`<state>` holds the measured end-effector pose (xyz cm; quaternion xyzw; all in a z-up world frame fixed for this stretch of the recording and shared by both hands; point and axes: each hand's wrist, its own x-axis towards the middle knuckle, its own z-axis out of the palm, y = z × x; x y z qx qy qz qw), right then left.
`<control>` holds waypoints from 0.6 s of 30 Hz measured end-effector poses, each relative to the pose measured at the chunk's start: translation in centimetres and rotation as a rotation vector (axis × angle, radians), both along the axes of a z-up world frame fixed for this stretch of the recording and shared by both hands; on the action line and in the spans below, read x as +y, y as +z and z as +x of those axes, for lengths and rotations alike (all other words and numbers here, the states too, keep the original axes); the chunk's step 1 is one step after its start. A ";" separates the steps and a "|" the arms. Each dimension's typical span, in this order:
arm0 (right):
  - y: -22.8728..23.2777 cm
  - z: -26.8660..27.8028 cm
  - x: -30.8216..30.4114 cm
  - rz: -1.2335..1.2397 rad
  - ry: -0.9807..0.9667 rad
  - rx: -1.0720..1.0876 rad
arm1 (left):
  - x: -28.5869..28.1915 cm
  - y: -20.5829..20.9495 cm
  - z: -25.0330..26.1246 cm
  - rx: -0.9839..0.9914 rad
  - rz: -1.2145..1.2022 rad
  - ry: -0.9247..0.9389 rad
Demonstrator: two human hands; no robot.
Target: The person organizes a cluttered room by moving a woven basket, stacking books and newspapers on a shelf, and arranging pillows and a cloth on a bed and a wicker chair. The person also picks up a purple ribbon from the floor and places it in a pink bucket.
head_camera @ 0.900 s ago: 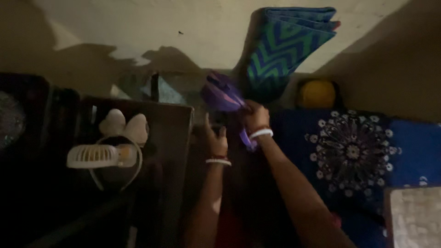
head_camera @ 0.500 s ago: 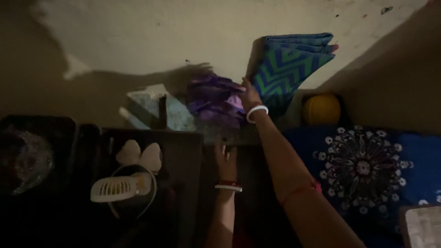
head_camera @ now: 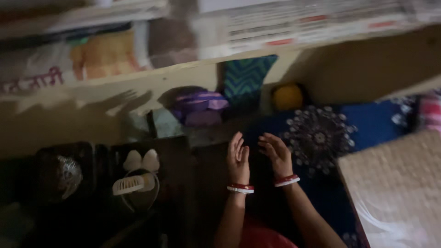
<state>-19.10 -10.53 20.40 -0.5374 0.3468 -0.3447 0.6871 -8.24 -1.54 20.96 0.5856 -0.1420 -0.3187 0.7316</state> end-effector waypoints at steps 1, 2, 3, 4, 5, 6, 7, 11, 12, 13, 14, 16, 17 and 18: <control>1.6 -1.0 0.4 -0.015 -0.013 -0.007 | -0.1 1.6 -1.0 -0.013 -0.022 -0.038; 3.0 -2.1 0.6 -0.035 -0.029 -0.014 | -0.3 3.0 -2.0 -0.024 -0.048 -0.079; 4.3 -3.2 0.8 -0.035 -0.037 0.000 | -0.5 4.2 -3.0 -0.036 -0.074 -0.119; 5.4 -4.4 1.0 -0.038 -0.047 0.012 | -0.7 5.3 -3.9 -0.054 -0.104 -0.172; 6.3 -5.6 1.2 -0.041 -0.057 0.024 | -0.7 6.3 -4.9 -0.071 -0.134 -0.224; 7.2 -6.8 1.4 -0.047 -0.070 0.008 | -0.8 7.0 -5.8 -0.086 -0.167 -0.278; 7.8 -8.2 1.9 -0.055 -0.083 -0.008 | -0.9 7.5 -6.7 -0.082 -0.173 -0.340; 8.7 -14.6 4.3 -0.100 -0.160 -0.030 | -1.0 7.7 -10.6 -0.097 -0.147 -0.575; 8.6 -16.4 5.0 -0.091 -0.190 -0.022 | -1.0 7.4 -11.5 -0.113 -0.126 -0.623; 8.3 -18.2 5.7 -0.082 -0.221 -0.015 | -1.1 7.0 -12.4 -0.083 -0.129 -0.669; 8.2 -20.3 6.5 -0.070 -0.250 -0.006 | -1.0 6.6 -13.5 -0.051 -0.128 -0.713; 7.6 -24.7 8.4 -0.032 -0.396 0.015 | -0.9 5.6 -15.8 -0.039 -0.129 -0.790; 7.2 -26.9 9.5 -0.011 -0.467 0.026 | -1.0 5.0 -16.9 -0.061 -0.134 -0.822; 7.1 -29.1 10.5 -0.018 -0.528 0.029 | -1.2 4.7 -17.9 -0.081 -0.137 -0.855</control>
